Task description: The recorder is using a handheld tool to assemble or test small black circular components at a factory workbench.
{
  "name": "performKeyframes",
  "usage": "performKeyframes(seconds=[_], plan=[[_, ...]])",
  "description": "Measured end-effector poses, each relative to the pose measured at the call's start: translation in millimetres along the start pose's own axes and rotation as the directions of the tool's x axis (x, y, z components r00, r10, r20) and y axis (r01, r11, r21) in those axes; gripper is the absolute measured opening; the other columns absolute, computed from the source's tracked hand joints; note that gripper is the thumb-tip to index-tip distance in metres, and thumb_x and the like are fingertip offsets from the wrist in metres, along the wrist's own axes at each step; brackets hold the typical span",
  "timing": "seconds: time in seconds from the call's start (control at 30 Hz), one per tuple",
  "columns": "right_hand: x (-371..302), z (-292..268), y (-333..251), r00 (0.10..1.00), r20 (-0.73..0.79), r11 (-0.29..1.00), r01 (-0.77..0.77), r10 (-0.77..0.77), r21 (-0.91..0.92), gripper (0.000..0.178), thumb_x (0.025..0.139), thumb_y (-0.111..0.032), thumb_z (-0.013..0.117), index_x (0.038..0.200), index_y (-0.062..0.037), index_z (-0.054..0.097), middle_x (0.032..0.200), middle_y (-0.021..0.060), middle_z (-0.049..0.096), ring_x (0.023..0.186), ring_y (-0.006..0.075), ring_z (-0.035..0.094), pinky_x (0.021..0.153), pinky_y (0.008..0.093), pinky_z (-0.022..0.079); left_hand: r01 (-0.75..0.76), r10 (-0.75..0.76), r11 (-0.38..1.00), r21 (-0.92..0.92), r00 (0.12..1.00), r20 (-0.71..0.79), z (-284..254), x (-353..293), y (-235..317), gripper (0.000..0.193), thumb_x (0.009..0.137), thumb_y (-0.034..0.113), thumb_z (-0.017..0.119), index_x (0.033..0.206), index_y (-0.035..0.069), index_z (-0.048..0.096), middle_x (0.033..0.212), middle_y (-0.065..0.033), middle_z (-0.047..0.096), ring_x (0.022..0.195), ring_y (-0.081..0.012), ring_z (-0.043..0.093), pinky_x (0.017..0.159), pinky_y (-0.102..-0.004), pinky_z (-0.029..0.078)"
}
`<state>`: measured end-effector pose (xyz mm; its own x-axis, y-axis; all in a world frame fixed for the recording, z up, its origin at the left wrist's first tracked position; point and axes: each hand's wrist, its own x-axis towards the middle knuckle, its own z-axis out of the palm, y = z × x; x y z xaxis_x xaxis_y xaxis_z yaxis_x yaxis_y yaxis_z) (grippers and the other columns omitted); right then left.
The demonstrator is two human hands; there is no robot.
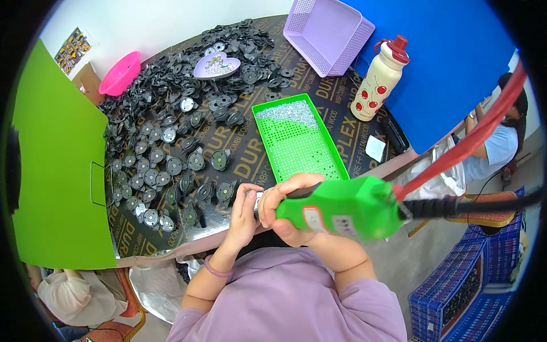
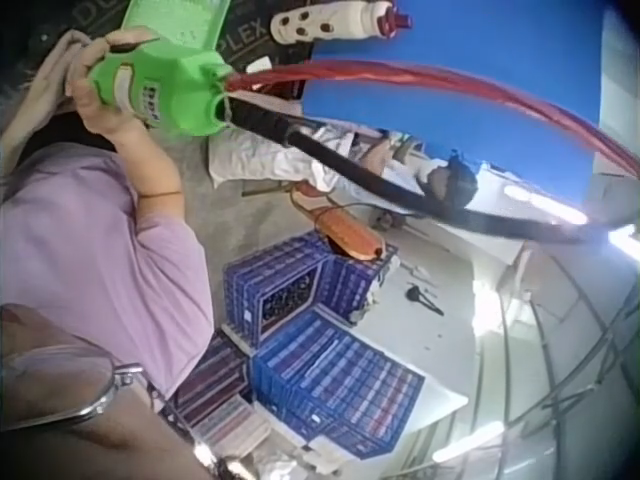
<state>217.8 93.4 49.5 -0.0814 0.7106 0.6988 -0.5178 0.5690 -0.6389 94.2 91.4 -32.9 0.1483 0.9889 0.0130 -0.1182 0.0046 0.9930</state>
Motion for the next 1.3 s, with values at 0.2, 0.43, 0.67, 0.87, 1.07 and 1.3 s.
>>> performKeyframes(seconds=[0.2, 0.43, 0.67, 0.87, 1.07, 1.3], plan=[[-14.5, -2.8, -1.5, 0.999, 0.043, 0.994, -0.024, 0.029, -0.11, 0.043, 0.084, -0.027, 0.062, 0.107, -0.0094, 0.031, 0.061, 0.0053, 0.048, 0.048, 0.0172, 0.048, 0.045, 0.0303, 0.043, -0.154, 0.152, 0.951, 0.267, 0.988, 0.029, 7.0, -1.8, -1.1, 0.019, 0.094, 0.017, 0.036, 0.103, 0.001, 0.042, 0.064, -0.0151, 0.052, 0.049, -0.0272, 0.05, 0.048, -0.0376, 0.036], [1.0, 9.0, -42.6, 0.987, 0.09, 0.979, 0.114, -0.131, 0.172, 0.049, 0.081, -0.032, 0.064, 0.11, -0.0091, 0.032, 0.053, 0.0035, 0.049, 0.038, 0.0183, 0.047, 0.037, 0.0293, 0.041, -0.055, 0.03, 0.927, 0.371, 0.997, 0.071, 0.5, -30.5, 28.5, 0.016, 0.092, 0.012, 0.042, 0.103, 0.001, 0.04, 0.062, -0.0164, 0.052, 0.054, -0.0322, 0.054, 0.049, -0.0392, 0.038], [-11.6, -15.5, -56.7, 0.957, -0.129, 0.963, 0.267, -0.262, 0.025, 0.052, 0.081, -0.034, 0.064, 0.112, -0.0081, 0.031, 0.051, 0.0043, 0.05, 0.036, 0.017, 0.047, 0.035, 0.0286, 0.044, 0.352, -0.6, 0.599, 0.719, 0.792, 0.112, -142.1, -158.6, 40.8, 0.029, 0.085, 0.022, 0.053, 0.104, 0.001, 0.047, 0.081, -0.0161, 0.062, 0.062, -0.0257, 0.063, 0.059, -0.0344, 0.049], [-12.7, -16.5, -35.1, 0.972, -0.167, 0.985, 0.17, -0.163, 0.03, 0.056, 0.082, -0.038, 0.062, 0.114, -0.0087, 0.027, 0.056, 0.0046, 0.048, 0.039, 0.0167, 0.047, 0.036, 0.0282, 0.043, 0.887, -0.394, -0.052, 0.46, 0.405, -0.825, -232.5, -235.2, 33.7, 0.035, 0.085, 0.03, 0.055, 0.102, 0.001, 0.05, 0.076, -0.0206, 0.062, 0.075, -0.0344, 0.061, 0.065, -0.0417, 0.048], [-10.6, -13.7, -34.8, 0.973, -0.05, 0.973, 0.223, -0.226, -0.052, 0.055, 0.086, -0.037, 0.056, 0.122, -0.0063, 0.028, 0.058, 0.004, 0.047, 0.039, 0.0149, 0.044, 0.037, 0.0266, 0.041, 0.605, 0.216, 0.377, 0.701, 0.679, -0.702, -177.9, -162.2, 96.0, 0.019, 0.085, 0.02, 0.056, 0.096, 0.004, 0.053, 0.08, -0.0166, 0.061, 0.069, -0.0296, 0.06, 0.062, -0.0359, 0.046], [-12.5, -19.6, -41.8, 0.977, -0.042, 0.976, 0.205, -0.208, -0.068, 0.054, 0.086, -0.036, 0.056, 0.121, -0.0059, 0.028, 0.059, 0.0049, 0.048, 0.039, 0.0147, 0.044, 0.037, 0.0265, 0.041, 0.129, 0.392, 0.263, 0.956, 0.891, -0.228, -145.0, -75.8, 85.7, 0.039, 0.072, 0.009, 0.067, 0.108, 0.004, 0.054, 0.096, -0.014, 0.047, 0.088, -0.0307, 0.049, 0.076, -0.0363, 0.042]])
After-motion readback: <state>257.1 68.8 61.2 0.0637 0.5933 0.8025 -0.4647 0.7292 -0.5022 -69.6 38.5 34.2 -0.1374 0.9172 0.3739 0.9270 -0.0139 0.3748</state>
